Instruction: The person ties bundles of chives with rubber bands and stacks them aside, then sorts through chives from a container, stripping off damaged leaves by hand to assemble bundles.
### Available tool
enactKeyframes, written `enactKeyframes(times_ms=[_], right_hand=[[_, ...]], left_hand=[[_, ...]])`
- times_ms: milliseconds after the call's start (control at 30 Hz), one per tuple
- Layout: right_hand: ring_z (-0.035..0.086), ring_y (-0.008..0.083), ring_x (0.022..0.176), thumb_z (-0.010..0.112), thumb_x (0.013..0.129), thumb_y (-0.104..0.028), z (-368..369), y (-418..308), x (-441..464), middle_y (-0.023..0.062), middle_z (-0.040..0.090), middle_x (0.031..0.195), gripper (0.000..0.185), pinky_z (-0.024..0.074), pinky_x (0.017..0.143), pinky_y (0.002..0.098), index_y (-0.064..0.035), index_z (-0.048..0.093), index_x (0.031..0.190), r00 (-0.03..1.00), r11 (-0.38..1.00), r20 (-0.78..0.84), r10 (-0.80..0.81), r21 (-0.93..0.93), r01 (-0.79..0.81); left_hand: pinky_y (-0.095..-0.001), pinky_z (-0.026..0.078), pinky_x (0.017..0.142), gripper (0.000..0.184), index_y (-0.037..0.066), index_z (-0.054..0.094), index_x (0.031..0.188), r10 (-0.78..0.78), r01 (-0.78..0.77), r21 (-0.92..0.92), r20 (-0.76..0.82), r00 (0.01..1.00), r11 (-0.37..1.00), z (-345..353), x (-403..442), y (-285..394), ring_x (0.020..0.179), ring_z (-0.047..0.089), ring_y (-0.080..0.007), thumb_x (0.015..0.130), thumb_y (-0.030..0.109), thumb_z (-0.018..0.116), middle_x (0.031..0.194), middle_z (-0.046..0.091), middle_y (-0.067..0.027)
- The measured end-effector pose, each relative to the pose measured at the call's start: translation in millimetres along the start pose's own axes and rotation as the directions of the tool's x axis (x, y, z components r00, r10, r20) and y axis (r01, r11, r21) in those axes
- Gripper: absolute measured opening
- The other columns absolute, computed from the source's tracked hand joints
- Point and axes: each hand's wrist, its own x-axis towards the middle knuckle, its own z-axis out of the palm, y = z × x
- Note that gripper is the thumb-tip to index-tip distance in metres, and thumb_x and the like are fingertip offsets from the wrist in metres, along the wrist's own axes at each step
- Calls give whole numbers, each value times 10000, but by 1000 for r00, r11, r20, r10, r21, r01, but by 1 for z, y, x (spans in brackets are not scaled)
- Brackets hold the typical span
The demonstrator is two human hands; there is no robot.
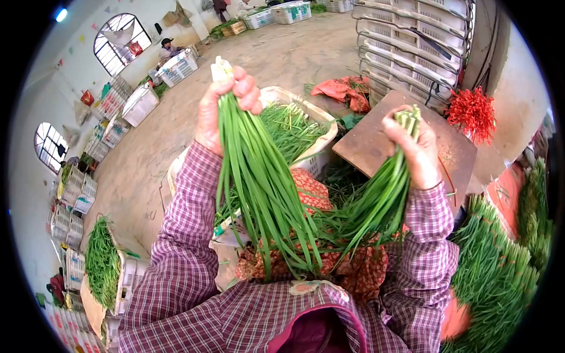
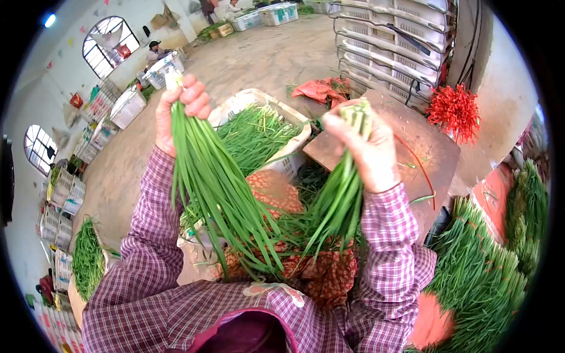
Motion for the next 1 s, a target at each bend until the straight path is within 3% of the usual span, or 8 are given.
enactKeyframes(times_ms=[333, 433, 467, 567, 800, 867, 967, 1000], right_hand=[[523, 50, 639, 706, 807, -101, 74, -4, -17, -23, 603, 722, 150, 457, 602, 239, -13, 622, 895, 970, 996, 224, 91, 5, -94], [576, 106, 648, 714, 782, -115, 83, 4, -16, 54, 633, 719, 214, 490, 634, 287, 15, 602, 910, 971, 998, 236, 40, -46, -30], [576, 106, 648, 714, 782, -115, 86, 4, -17, 54, 633, 719, 214, 490, 634, 287, 15, 602, 910, 971, 998, 236, 42, -46, -32], [673, 295, 745, 751, 733, -228, 94, 5, -17, 193, 664, 798, 438, 522, 698, 354, 37, 602, 1048, 971, 950, 224, -78, -280, 141], [667, 333, 760, 704, 747, -208, 93, 14, -12, 197, 671, 821, 393, 521, 702, 372, 26, 616, 1050, 975, 937, 213, -59, -325, 127], [661, 245, 698, 671, 757, -169, 88, 16, -11, 155, 672, 778, 306, 511, 672, 338, 19, 628, 995, 975, 934, 215, -51, -337, 123], [543, 55, 668, 660, 762, -124, 81, 19, -8, 23, 628, 706, 203, 479, 621, 271, 9, 637, 914, 970, 995, 240, 46, -93, -25], [543, 55, 668, 660, 762, -124, 78, 19, -7, 23, 628, 706, 203, 479, 621, 271, 9, 637, 914, 970, 995, 237, 48, -96, -26]], left_hand=[[-359, 483, 839, 200, 86, 475, 1001, -141, 134, -92, -80, 987, 987, 2, -2, -36, 789, 473, -179, 824, 131, 557, 797, 422, -13], [-392, 451, 925, 203, 75, 486, 1026, -194, 181, -130, -100, 976, 975, 1, -2, -37, 834, 505, -192, 839, 138, 534, 830, 463, -25], [-392, 451, 925, 203, 75, 486, 1026, -195, 181, -132, -101, 976, 975, 2, -2, -38, 834, 505, -192, 839, 138, 534, 830, 463, -25], [-412, 448, 939, 187, 70, 509, 1026, -224, 206, -130, -143, 964, 970, 5, -3, -42, 864, 545, -210, 852, 136, 535, 850, 518, -38], [-401, 499, 858, 216, 61, 519, 1066, -269, 257, -83, -190, 944, 963, 6, -3, -41, 868, 594, -237, 856, 100, 551, 899, 588, -74], [-398, 507, 840, 218, 60, 520, 1068, -266, 260, -56, -198, 943, 964, 5, -3, -42, 863, 601, -238, 857, 103, 553, 895, 587, -72], [-393, 519, 813, 222, 59, 524, 1069, -279, 283, -11, -203, 939, 959, 0, -4, -44, 847, 612, -238, 855, 102, 560, 897, 590, -70], [-391, 523, 803, 223, 60, 527, 1069, -296, 303, 7, -199, 934, 953, -2, -4, -44, 838, 618, -236, 853, 98, 565, 903, 592, -70]])
